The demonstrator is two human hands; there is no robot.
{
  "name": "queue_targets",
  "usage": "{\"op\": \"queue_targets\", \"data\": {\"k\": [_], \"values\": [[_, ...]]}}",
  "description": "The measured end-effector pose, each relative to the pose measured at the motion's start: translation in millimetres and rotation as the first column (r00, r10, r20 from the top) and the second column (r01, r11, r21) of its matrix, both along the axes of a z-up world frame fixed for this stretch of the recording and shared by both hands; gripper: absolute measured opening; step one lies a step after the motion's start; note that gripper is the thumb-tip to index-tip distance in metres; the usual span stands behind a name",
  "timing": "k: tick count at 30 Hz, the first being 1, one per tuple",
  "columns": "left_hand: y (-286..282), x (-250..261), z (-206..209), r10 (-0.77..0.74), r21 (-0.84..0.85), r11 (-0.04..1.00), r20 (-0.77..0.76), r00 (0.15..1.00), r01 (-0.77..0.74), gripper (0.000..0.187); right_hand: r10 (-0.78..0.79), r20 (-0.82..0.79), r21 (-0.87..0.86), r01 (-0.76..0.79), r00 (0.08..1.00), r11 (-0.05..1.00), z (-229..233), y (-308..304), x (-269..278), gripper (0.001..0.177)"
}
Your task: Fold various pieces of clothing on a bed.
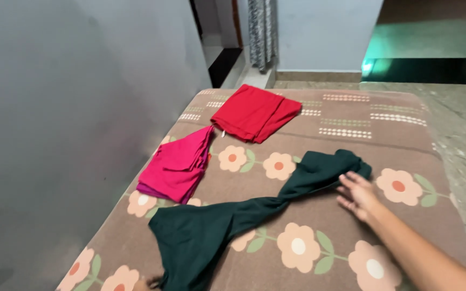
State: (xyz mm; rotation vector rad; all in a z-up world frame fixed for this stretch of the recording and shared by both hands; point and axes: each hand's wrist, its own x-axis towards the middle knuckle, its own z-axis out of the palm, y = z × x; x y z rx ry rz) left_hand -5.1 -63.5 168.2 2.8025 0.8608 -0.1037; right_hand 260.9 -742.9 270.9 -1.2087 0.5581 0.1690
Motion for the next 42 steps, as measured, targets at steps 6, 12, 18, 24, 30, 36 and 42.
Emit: {"op": "queue_targets", "data": {"k": [6,12,18,24,30,36,42], "values": [[-49,31,7,0.389,-0.701,0.666,0.618,0.683,0.255,0.053,-0.179,0.565,0.039,0.191,0.805,0.981,54,-66,3,0.071],[-125,30,41,0.260,-0.848,0.530,0.185,0.948,0.020,0.049,0.213,0.328,-0.598,0.028,0.920,0.801,22,-107,-22,0.105],[-219,26,67,0.072,-0.859,0.489,-0.131,0.989,-0.149,0.050,0.479,0.159,-0.941,-0.015,0.863,0.339,26,11,-102,0.054],[-354,27,186,0.284,-0.882,-0.471,-0.171,0.943,-0.018,0.065,0.863,0.164,-0.611,-0.638,0.477,0.469,92,141,-176,0.084],[-366,58,162,0.233,-0.958,-0.091,0.245,0.941,0.272,0.083,0.773,0.364,-0.489,-0.600,0.520,0.634,92,116,-144,0.057],[-370,95,111,-0.202,-0.342,0.699,0.748,0.632,0.628,0.075,0.672,0.172,-0.160,-0.652,0.721,0.741,186,80,-143,0.035],[-366,79,256,-0.090,0.088,0.995,0.688,0.720,0.040,0.034,0.590,0.317,-0.256,-0.532,0.742,0.807,219,47,-133,0.025]]}}
